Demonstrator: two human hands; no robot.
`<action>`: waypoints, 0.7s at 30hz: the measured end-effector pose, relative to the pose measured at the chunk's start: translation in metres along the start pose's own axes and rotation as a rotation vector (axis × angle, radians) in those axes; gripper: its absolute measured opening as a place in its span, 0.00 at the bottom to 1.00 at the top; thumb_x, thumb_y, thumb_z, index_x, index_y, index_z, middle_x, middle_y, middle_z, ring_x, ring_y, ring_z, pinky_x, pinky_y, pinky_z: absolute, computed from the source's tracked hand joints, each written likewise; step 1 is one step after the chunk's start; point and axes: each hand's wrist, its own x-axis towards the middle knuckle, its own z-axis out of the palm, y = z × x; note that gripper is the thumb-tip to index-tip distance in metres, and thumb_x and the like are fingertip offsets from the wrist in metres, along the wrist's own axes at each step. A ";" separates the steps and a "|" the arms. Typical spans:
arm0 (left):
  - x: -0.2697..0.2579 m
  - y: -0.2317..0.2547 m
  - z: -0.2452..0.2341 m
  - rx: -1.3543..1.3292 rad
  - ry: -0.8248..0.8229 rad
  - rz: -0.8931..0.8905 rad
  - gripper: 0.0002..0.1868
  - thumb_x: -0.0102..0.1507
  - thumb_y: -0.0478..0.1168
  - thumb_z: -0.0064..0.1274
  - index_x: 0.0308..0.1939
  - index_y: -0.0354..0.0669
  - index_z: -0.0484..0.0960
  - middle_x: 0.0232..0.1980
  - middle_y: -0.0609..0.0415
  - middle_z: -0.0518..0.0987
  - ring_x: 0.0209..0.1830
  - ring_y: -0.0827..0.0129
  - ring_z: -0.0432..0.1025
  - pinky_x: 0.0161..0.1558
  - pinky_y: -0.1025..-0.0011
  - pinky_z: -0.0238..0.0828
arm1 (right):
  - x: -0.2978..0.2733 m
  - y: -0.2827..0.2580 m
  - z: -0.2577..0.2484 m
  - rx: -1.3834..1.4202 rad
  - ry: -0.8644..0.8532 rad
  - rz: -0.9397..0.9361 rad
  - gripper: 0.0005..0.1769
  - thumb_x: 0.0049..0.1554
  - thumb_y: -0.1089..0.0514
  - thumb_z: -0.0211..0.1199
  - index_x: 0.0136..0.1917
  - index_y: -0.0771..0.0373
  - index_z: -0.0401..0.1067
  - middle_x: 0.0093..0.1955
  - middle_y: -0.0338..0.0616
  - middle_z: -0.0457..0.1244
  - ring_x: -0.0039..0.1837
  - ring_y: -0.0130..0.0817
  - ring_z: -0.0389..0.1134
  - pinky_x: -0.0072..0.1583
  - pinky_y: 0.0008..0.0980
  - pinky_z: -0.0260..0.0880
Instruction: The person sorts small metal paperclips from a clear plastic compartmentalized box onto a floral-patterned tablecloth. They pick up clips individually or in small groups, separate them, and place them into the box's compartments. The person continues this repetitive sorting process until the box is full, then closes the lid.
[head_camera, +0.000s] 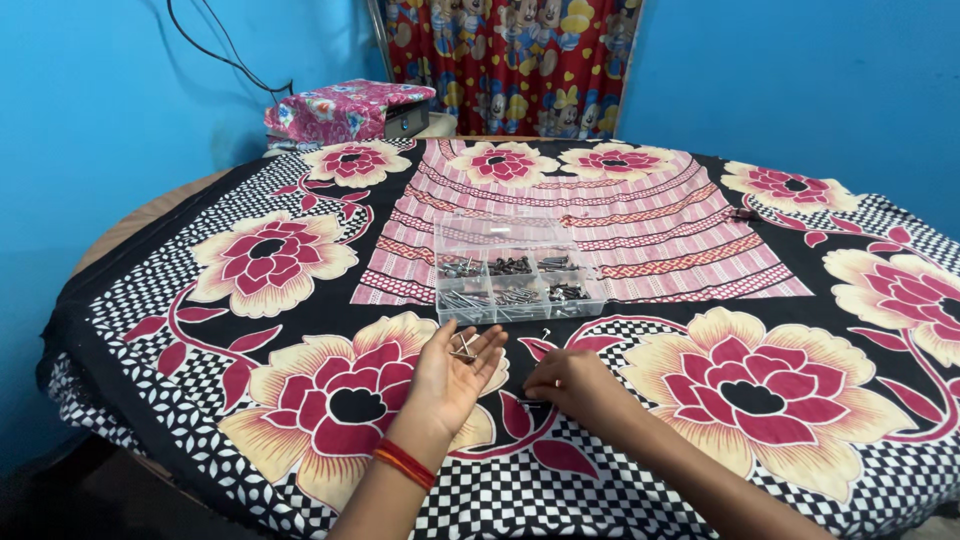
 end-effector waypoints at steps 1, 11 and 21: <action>-0.001 0.001 0.001 -0.013 -0.012 -0.009 0.13 0.69 0.46 0.44 0.46 0.39 0.68 0.52 0.33 0.81 0.54 0.48 0.77 0.56 0.59 0.75 | 0.000 0.001 0.001 0.005 -0.030 0.010 0.07 0.50 0.62 0.69 0.44 0.63 0.83 0.45 0.44 0.73 0.45 0.36 0.75 0.49 0.33 0.76; -0.004 -0.001 0.001 0.071 -0.159 0.042 0.12 0.65 0.27 0.36 0.51 0.38 0.61 0.68 0.22 0.69 0.70 0.38 0.68 0.66 0.51 0.70 | -0.004 -0.007 0.010 -0.055 -0.027 -0.017 0.06 0.57 0.62 0.63 0.45 0.67 0.78 0.44 0.45 0.69 0.45 0.37 0.72 0.48 0.33 0.75; -0.002 -0.003 -0.001 0.020 -0.132 -0.010 0.12 0.66 0.33 0.38 0.53 0.30 0.69 0.63 0.29 0.76 0.63 0.46 0.74 0.64 0.57 0.72 | -0.006 0.015 -0.011 1.332 0.080 0.830 0.23 0.62 0.63 0.52 0.70 0.67 0.66 0.47 0.43 0.66 0.49 0.27 0.69 0.55 0.26 0.74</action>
